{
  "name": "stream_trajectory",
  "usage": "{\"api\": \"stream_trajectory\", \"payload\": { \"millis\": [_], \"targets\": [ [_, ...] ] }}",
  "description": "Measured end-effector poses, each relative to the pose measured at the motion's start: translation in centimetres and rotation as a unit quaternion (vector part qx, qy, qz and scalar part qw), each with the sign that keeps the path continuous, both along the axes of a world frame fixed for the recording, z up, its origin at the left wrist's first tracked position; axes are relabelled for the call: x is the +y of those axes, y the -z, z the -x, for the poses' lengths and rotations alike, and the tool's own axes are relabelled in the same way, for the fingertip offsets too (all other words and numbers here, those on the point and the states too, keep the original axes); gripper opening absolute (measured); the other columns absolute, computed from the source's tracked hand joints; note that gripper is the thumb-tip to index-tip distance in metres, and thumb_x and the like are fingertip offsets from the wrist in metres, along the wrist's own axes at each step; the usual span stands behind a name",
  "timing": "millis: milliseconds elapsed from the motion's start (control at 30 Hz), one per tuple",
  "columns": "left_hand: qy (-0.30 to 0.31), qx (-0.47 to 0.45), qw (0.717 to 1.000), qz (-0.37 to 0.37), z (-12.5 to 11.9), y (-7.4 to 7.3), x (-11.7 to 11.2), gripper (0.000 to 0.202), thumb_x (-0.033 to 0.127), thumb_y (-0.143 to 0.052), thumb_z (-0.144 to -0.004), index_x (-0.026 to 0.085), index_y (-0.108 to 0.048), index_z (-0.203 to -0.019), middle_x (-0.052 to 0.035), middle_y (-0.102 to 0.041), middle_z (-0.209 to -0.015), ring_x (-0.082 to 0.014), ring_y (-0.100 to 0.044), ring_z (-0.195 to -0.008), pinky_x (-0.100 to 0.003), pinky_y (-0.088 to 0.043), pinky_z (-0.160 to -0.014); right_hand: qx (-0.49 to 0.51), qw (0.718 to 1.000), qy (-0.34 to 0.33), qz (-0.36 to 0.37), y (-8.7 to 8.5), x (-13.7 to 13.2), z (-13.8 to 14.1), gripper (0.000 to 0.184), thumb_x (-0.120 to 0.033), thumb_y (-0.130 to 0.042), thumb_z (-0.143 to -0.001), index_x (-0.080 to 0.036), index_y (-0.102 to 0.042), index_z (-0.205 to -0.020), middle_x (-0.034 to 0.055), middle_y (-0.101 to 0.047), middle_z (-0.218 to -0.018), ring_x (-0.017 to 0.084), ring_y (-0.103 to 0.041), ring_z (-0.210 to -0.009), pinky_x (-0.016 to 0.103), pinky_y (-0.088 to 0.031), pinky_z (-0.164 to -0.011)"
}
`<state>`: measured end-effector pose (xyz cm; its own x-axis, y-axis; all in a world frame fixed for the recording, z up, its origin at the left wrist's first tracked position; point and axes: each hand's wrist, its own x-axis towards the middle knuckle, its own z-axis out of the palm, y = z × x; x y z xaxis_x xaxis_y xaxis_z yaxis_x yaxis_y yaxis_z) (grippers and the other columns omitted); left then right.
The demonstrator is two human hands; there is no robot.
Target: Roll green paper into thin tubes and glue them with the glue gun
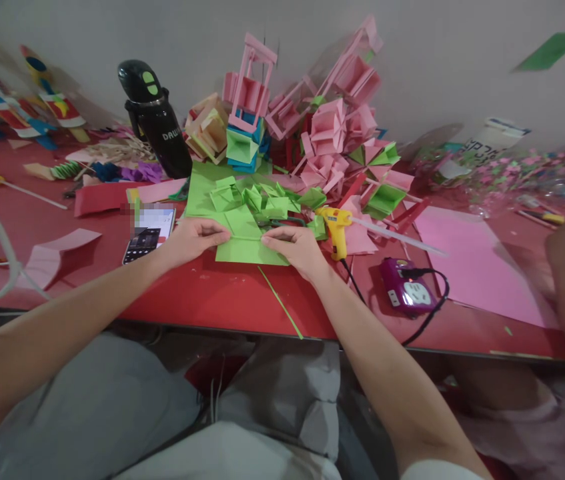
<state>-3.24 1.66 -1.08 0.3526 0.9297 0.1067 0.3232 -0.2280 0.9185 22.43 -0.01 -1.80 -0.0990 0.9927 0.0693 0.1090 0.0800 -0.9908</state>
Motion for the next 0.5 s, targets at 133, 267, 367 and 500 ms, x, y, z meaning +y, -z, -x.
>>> {"api": "stream_trajectory", "payload": {
  "millis": [133,267,367,500],
  "targets": [
    [-0.003,0.009,1.000,-0.011,-0.10,-0.11,-0.15,0.030,0.045,-0.072,-0.081,0.016,-0.075,-0.087,-0.0063,-0.076,-0.086,-0.0174,-0.067,-0.078,-0.030,-0.052,-0.073,-0.011,1.000,0.005,-0.002,-0.11,-0.04,0.01,0.027,-0.041,-0.087,-0.062,-0.020,-0.079,-0.078,0.0030,-0.074,-0.074,0.015,-0.061,-0.067,0.029,-0.048,-0.066],
    [-0.010,0.018,0.999,-0.029,-0.29,-0.39,-0.39,0.033,0.049,-0.071,-0.082,0.016,-0.074,-0.084,-0.0061,-0.076,-0.086,-0.0178,-0.067,-0.079,-0.030,-0.053,-0.076,-0.003,1.000,0.005,0.004,-0.09,-0.07,-0.05,0.027,-0.041,-0.088,-0.061,-0.021,-0.080,-0.078,0.0028,-0.074,-0.074,0.015,-0.062,-0.068,0.030,-0.049,-0.067],
    [-0.016,0.028,0.999,-0.035,-0.39,-0.47,-0.45,0.036,0.052,-0.069,-0.082,0.015,-0.073,-0.083,-0.0060,-0.076,-0.084,-0.0183,-0.067,-0.080,-0.030,-0.053,-0.077,0.008,1.000,0.001,0.012,-0.05,-0.07,-0.04,0.027,-0.041,-0.088,-0.061,-0.022,-0.080,-0.077,0.0025,-0.074,-0.074,0.015,-0.063,-0.068,0.030,-0.049,-0.068],
    [-0.022,0.031,0.999,-0.038,-0.35,-0.45,-0.38,0.037,0.053,-0.069,-0.083,0.015,-0.074,-0.082,-0.0056,-0.075,-0.083,-0.0176,-0.066,-0.077,-0.029,-0.052,-0.074,0.007,1.000,0.003,0.015,-0.04,-0.08,-0.01,0.027,-0.041,-0.088,-0.061,-0.021,-0.080,-0.077,0.0026,-0.075,-0.073,0.015,-0.063,-0.068,0.029,-0.050,-0.068]
  ]
}}
